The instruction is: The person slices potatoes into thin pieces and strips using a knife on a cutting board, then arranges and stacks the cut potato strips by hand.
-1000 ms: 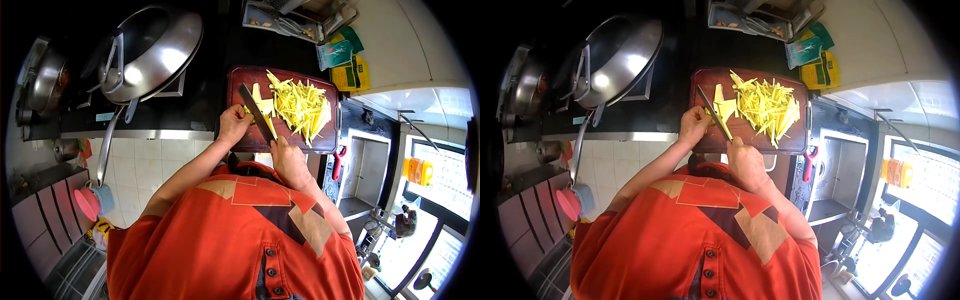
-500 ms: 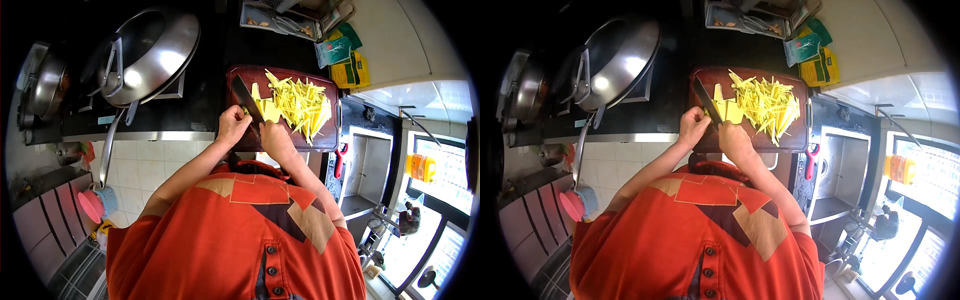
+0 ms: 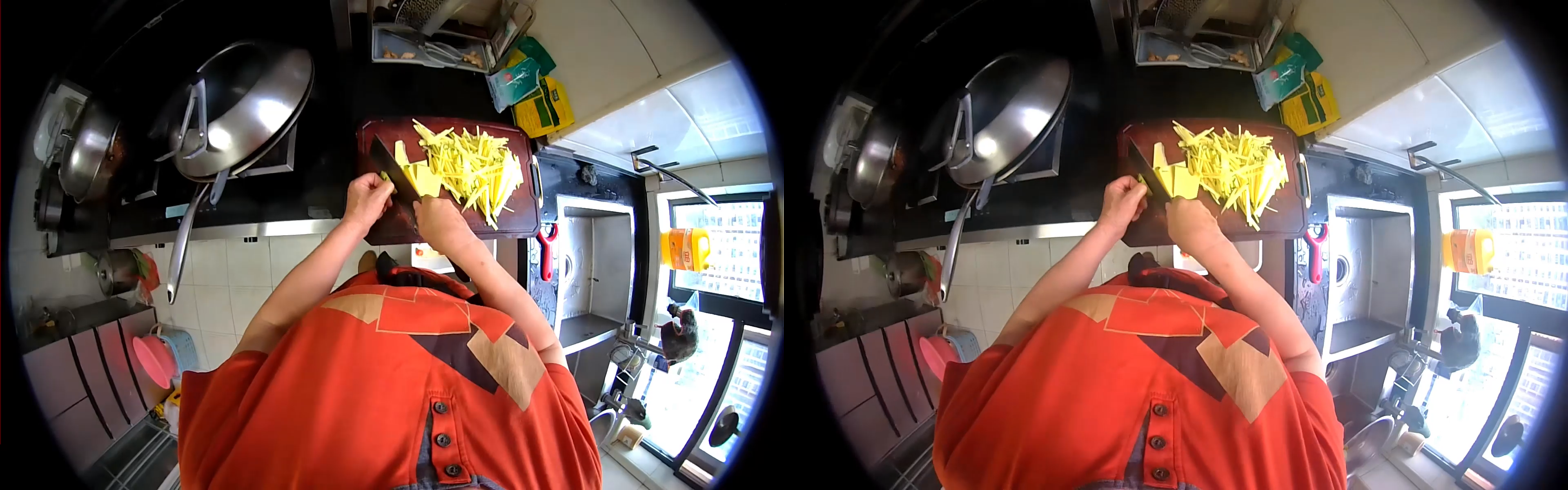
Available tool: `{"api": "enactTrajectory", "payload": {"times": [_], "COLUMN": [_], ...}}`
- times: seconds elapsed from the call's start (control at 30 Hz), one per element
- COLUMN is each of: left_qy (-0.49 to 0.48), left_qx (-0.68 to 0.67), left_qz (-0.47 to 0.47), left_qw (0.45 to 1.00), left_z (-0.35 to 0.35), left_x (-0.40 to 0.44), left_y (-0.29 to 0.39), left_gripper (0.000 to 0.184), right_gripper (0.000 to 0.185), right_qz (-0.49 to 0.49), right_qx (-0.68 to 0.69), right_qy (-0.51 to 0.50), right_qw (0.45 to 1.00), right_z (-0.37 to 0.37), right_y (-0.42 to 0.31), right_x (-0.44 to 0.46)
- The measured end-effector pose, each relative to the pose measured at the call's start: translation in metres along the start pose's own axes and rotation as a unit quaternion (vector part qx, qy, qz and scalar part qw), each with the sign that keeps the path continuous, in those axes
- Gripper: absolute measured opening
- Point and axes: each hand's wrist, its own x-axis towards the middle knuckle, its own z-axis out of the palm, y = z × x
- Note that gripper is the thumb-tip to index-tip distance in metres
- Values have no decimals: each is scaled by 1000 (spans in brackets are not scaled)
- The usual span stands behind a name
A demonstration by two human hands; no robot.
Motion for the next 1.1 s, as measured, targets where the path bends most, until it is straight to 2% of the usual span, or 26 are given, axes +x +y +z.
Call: {"api": "enactTrajectory", "payload": {"times": [0.03,0.17,0.27,0.3,0.47,0.6,0.67,0.73,1.0,1.1], "left_qy": [-1,-9,-2,-2,10,9,20,28,42,43], "left_qx": [-20,-20,-18,-19,-16,-13,-22,-15,70,73], "left_qz": [-18,-22,-14,-15,41,42,0,-3,58,50], "left_qw": [1000,1000,1000,1000,999,999,1000,999,995,995], "left_z": [2,1,2,2,4,3,2,2,1,1], "left_x": [-2,-1,0,0,1,5,4,4,9,9], "left_y": [4,2,0,0,-4,-6,-4,-6,-13,-11], "left_gripper": [19,20,21,21,24,24,24,23,23,22], "right_gripper": [35,34,32,28,28,27,27,27,28,29], "right_qz": [-22,-26,-32,-33,-60,-46,-50,-33,-50,-33], "right_qx": [12,38,-1,34,15,8,9,-16,-17,-20], "right_qy": [37,75,78,82,63,40,28,30,50,36], "right_qw": [999,996,996,995,996,998,998,999,997,999], "right_z": [10,0,-22,-23,-24,-28,-27,-26,-11,-8], "right_y": [13,12,-3,-3,-3,-6,-4,-5,-6,-6], "right_x": [-2,-12,-29,-33,-41,-43,-42,-39,-16,-10]}}
